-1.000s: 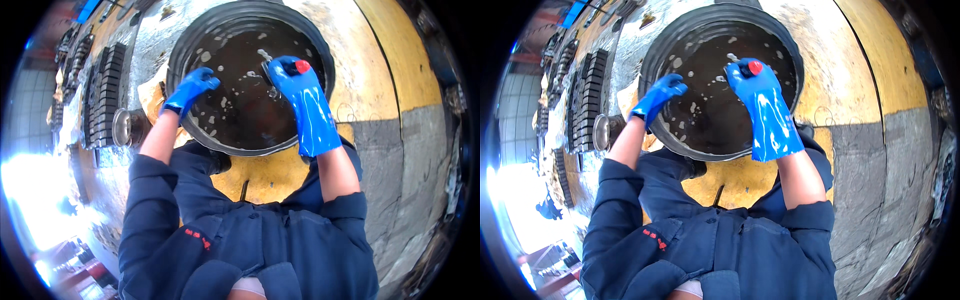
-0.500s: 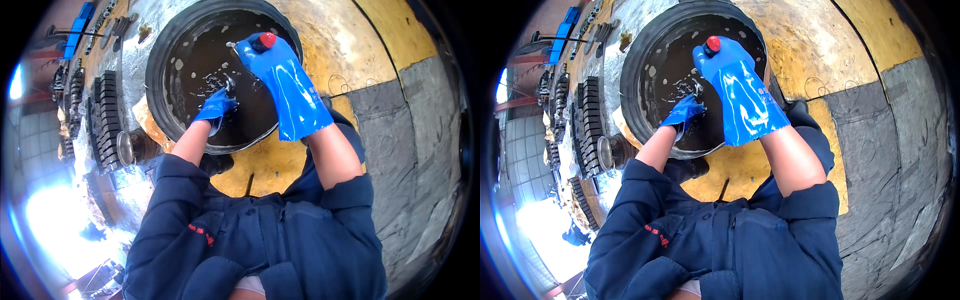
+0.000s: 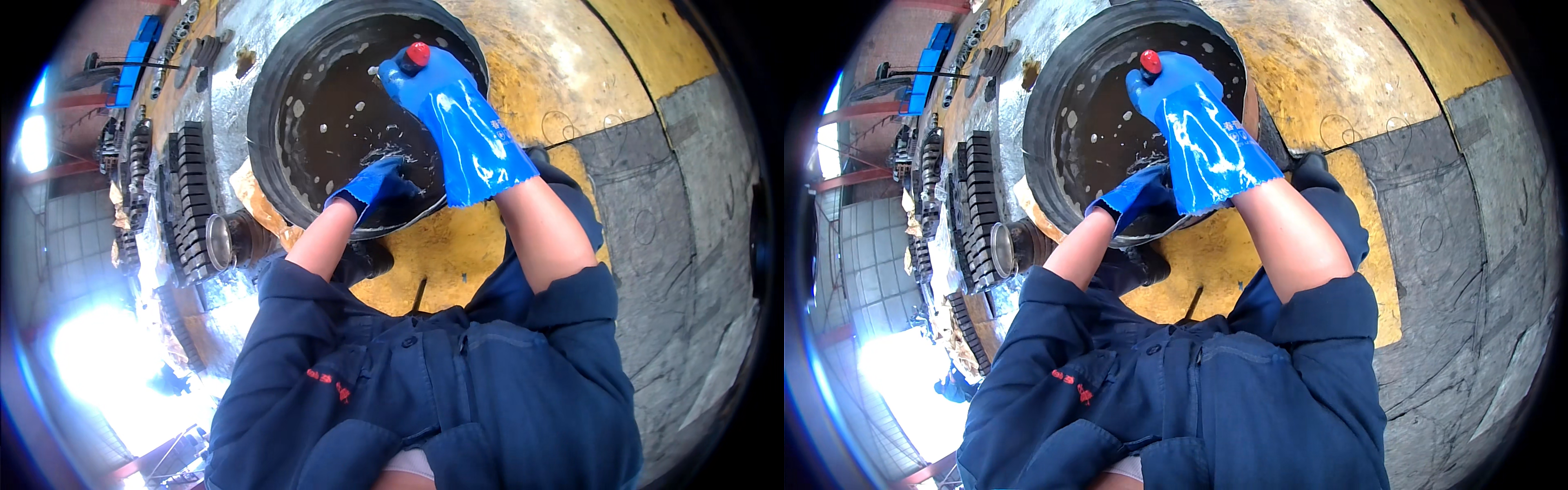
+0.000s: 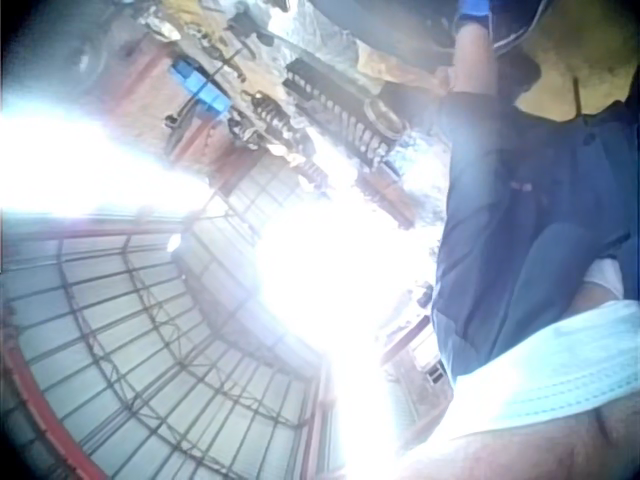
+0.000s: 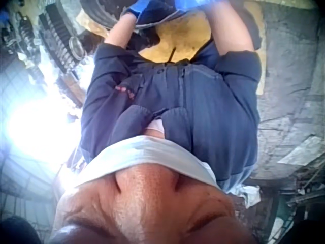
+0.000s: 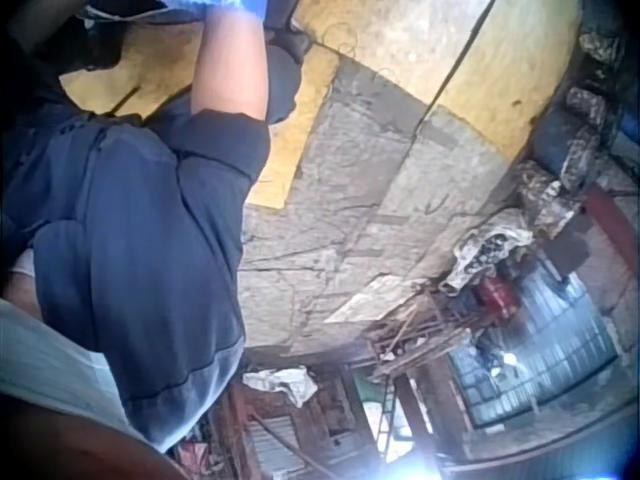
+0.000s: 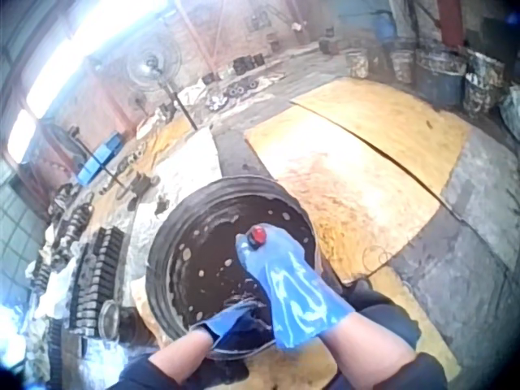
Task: The person cleans various metal components by scrubbing them with a brush inside a bucket filled with liquid and then placing the cleaned items into a bag.
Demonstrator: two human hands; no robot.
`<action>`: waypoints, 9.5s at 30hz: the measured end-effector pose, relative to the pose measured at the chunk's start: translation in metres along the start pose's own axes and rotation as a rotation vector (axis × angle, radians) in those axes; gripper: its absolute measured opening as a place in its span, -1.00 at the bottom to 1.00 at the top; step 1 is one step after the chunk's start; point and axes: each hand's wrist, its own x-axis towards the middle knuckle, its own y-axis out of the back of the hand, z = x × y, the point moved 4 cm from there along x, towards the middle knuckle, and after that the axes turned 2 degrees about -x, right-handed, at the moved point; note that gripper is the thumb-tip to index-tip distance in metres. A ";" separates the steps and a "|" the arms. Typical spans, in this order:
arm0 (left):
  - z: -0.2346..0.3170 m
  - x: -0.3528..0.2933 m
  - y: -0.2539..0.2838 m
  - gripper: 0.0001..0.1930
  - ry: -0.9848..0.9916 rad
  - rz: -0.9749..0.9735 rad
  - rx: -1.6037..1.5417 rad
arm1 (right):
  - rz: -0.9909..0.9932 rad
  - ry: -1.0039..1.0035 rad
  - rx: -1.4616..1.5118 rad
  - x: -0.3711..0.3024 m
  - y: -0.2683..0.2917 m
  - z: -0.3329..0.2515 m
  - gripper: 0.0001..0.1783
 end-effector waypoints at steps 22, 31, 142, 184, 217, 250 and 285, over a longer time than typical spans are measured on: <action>-0.011 -0.016 0.012 -0.67 -0.043 -0.053 -0.252 | 0.118 0.058 -0.012 -0.005 -0.006 0.002 -0.57; 0.042 -0.058 0.011 -0.55 0.060 -0.153 -0.622 | 0.049 0.056 -0.072 0.001 -0.022 0.006 -0.57; -0.080 -0.103 0.098 -0.62 -0.069 0.630 -0.725 | -0.270 0.387 -0.021 -0.025 -0.136 -0.008 -0.77; -0.011 -0.079 0.085 -0.55 -0.334 0.610 0.283 | -0.448 0.312 -1.037 0.000 -0.180 0.023 -0.76; -0.046 -0.105 0.089 -0.56 -0.284 0.517 -1.102 | -0.024 0.722 0.062 -0.018 -0.128 -0.017 -0.74; -0.037 -0.110 0.089 -0.60 -0.213 0.601 -1.143 | -0.269 0.152 -0.349 -0.013 -0.148 0.006 -0.61; -0.047 -0.097 0.090 -0.47 -0.270 0.815 -0.669 | -0.331 -0.153 0.289 0.002 -0.144 0.048 -0.49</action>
